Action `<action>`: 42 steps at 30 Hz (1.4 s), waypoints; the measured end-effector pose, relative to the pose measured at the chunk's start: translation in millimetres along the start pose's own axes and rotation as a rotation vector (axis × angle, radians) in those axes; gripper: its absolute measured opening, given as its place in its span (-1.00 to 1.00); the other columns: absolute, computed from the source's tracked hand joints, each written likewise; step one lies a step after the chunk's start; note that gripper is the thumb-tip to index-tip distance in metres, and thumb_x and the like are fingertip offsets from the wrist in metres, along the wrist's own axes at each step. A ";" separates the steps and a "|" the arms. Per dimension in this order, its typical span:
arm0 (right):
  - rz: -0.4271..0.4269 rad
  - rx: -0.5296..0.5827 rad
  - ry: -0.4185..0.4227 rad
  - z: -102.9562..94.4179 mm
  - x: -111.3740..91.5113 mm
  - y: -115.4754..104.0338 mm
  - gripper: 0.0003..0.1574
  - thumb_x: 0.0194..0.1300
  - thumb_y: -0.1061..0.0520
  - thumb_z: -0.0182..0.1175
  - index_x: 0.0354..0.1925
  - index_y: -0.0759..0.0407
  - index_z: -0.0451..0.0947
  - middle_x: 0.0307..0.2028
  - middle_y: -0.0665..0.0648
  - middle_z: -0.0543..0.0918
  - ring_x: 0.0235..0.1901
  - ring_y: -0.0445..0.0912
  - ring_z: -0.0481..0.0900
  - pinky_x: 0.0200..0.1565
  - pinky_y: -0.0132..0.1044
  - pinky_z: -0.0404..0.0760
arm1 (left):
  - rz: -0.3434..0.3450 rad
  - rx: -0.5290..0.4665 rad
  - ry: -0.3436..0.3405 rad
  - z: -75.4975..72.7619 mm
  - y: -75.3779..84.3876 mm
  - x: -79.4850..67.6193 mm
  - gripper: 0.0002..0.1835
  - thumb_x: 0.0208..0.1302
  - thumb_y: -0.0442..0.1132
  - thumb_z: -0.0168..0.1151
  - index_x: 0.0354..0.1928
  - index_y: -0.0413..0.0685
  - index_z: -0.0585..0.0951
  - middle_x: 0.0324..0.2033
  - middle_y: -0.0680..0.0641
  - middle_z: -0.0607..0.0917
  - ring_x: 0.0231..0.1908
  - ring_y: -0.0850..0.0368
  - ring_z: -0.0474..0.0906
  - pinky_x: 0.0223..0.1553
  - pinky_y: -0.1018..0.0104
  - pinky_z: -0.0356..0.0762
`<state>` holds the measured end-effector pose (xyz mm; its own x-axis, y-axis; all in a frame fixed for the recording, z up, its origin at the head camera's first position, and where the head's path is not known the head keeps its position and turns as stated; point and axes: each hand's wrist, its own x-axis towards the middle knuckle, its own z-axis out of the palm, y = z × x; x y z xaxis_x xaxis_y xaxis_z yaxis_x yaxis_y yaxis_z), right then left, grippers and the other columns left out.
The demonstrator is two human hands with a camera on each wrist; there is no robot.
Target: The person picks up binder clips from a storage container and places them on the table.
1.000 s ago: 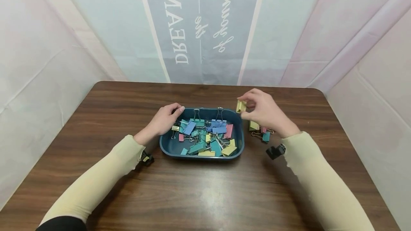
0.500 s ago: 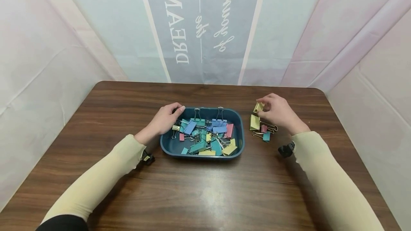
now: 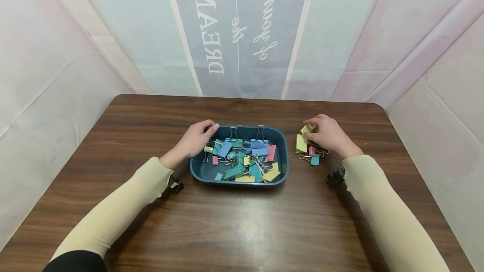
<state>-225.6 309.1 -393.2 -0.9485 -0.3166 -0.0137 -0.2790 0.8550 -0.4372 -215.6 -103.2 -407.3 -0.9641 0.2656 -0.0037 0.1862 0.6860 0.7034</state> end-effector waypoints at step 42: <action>-0.454 -0.020 -0.081 7.4 27.2 -182.0 -0.73 0.39 0.12 0.25 0.03 0.12 0.67 -0.10 0.02 0.66 -0.24 -0.14 0.58 -0.11 -0.16 0.58 | -0.001 -0.027 0.002 0.1 0.1 -0.3 -0.52 0.60 0.10 -0.20 -0.10 -0.09 0.60 -0.40 -0.09 0.53 -0.34 -0.01 0.45 -0.27 0.13 0.38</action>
<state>-199.5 141.8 -320.6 -0.7153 -0.6910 0.1046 -0.6669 0.6302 -0.3977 -215.2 -103.1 -407.2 -0.9647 0.2633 -0.0029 0.1800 0.6676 0.7225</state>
